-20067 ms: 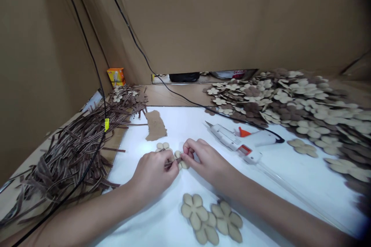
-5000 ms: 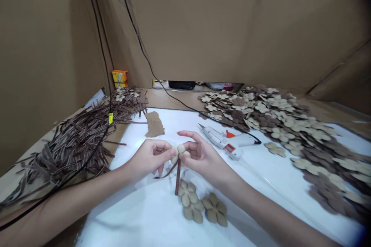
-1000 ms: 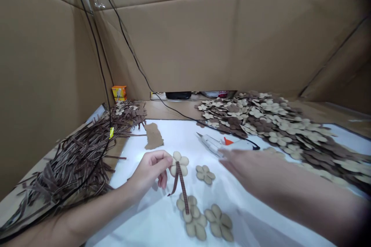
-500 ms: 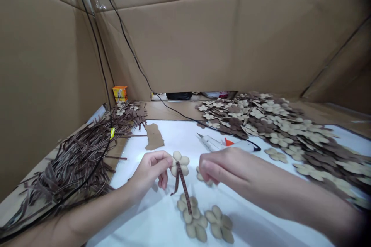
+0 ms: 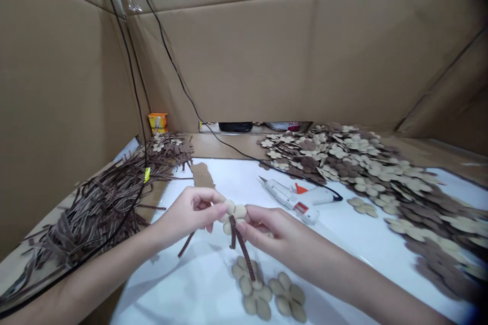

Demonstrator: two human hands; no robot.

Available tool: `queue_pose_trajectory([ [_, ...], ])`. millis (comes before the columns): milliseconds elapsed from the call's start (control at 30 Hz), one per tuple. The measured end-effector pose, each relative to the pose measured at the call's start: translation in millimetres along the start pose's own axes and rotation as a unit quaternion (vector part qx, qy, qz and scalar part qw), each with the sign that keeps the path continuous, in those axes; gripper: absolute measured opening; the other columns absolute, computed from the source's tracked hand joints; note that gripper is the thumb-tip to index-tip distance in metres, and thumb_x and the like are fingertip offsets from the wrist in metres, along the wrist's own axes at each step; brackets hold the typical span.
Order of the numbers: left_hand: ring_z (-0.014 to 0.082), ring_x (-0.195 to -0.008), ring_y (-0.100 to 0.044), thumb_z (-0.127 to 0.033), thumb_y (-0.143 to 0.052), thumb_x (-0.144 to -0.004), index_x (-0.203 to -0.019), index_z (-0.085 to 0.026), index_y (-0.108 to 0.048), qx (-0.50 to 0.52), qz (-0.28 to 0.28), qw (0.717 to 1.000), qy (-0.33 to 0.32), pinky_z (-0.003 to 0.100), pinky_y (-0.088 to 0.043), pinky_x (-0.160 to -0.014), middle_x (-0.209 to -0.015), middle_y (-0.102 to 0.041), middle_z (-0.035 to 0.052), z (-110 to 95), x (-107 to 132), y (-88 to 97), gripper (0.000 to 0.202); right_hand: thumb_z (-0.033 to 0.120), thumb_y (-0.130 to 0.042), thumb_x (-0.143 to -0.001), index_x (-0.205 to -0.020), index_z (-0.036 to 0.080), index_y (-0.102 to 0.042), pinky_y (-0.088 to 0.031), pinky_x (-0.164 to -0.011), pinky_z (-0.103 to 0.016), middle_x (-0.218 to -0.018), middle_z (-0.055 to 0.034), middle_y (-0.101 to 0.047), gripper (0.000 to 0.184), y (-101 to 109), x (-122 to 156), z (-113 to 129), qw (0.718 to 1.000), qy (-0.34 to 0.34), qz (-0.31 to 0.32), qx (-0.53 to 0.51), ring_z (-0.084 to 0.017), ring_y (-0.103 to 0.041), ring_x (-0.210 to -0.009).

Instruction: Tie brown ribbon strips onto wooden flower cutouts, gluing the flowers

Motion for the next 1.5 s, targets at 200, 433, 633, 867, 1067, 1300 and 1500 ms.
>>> queue_pose_trajectory([
  [200,0.0082,-0.054,-0.044,-0.036,-0.061,-0.074,-0.072,-0.012,-0.064,-0.164,0.014,0.986,-0.005,0.018,-0.035,-0.048,-0.061,-0.055,0.0005,-7.5,0.9,1.5,0.024,0.036,-0.041,-0.086,-0.074,0.019,-0.053,-0.034,-0.055,-0.024,-0.069,0.0005,-0.056,0.025,-2.4,-0.3,6.0,0.997,-0.005,-0.028,0.072,-0.013,-0.049,-0.063],
  [433,0.0089,-0.051,-0.044,-0.03,-0.059,-0.074,-0.072,-0.012,-0.064,-0.155,0.007,0.988,0.022,0.019,-0.036,-0.049,-0.057,-0.051,-0.0007,-9.3,1.3,-0.4,0.019,0.031,-0.04,-0.086,-0.072,0.02,-0.05,-0.036,-0.057,-0.024,-0.072,0.0006,-0.059,0.02,-0.8,6.4,14.5,0.993,0.025,-0.066,0.092,-0.014,-0.052,-0.065],
  [633,0.0091,-0.052,-0.048,-0.027,-0.056,-0.076,-0.076,-0.013,-0.063,-0.134,0.021,0.99,0.024,0.02,-0.039,-0.052,-0.063,-0.055,-0.0001,-12.9,2.4,-1.1,0.016,0.03,-0.039,-0.085,-0.074,0.02,-0.051,-0.038,-0.059,-0.026,-0.077,-0.002,-0.061,0.019,-1.3,8.7,19.8,0.99,0.012,-0.069,0.12,-0.016,-0.054,-0.069],
  [867,0.0092,-0.056,-0.049,-0.029,-0.047,-0.083,-0.07,-0.014,-0.059,-0.087,0.04,0.995,0.001,0.018,-0.04,-0.052,-0.058,-0.052,-0.0014,-20.1,5.1,-0.7,0.024,0.031,-0.039,-0.086,-0.073,0.02,-0.052,-0.037,-0.058,-0.024,-0.072,0.0007,-0.06,0.022,-0.4,5.8,17.0,0.994,0.011,-0.064,0.093,-0.014,-0.054,-0.066],
  [1067,0.0096,-0.056,-0.049,-0.037,-0.055,-0.079,-0.076,-0.013,-0.061,-0.115,0.043,0.992,0.028,0.019,-0.041,-0.053,-0.066,-0.055,0.0004,-12.6,4.3,-1.8,0.025,0.028,-0.04,-0.087,-0.077,0.019,-0.056,-0.039,-0.062,-0.023,-0.075,0.0015,-0.062,0.02,-1.7,4.2,13.0,0.998,0.033,-0.042,0.034,-0.013,-0.055,-0.07],
  [1300,0.01,-0.055,-0.049,-0.042,-0.054,-0.079,-0.074,-0.013,-0.061,-0.128,0.041,0.991,0.014,0.019,-0.04,-0.052,-0.062,-0.054,0.0006,-12.1,4.2,-0.4,0.03,0.033,-0.041,-0.087,-0.078,0.018,-0.058,-0.041,-0.062,-0.024,-0.075,0.0,-0.062,0.024,-2.3,4.7,8.6,0.999,0.032,-0.037,-0.013,-0.015,-0.056,-0.071],
  [1500,0.0101,-0.056,-0.049,-0.041,-0.046,-0.084,-0.068,-0.013,-0.058,-0.068,0.06,0.996,-0.004,0.019,-0.037,-0.052,-0.059,-0.052,-0.0003,-18.8,6.0,1.7,0.034,0.033,-0.041,-0.087,-0.079,0.019,-0.058,-0.041,-0.06,-0.023,-0.076,0.0003,-0.063,0.024,-2.1,4.3,7.7,0.999,0.03,-0.034,-0.026,-0.015,-0.056,-0.069],
])
Point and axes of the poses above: each hand's wrist, its own x-axis away from the middle knuckle, its own y-axis out of the back of the hand, z = x × y, the point moved 3 cm from there along -x, towards the middle knuckle
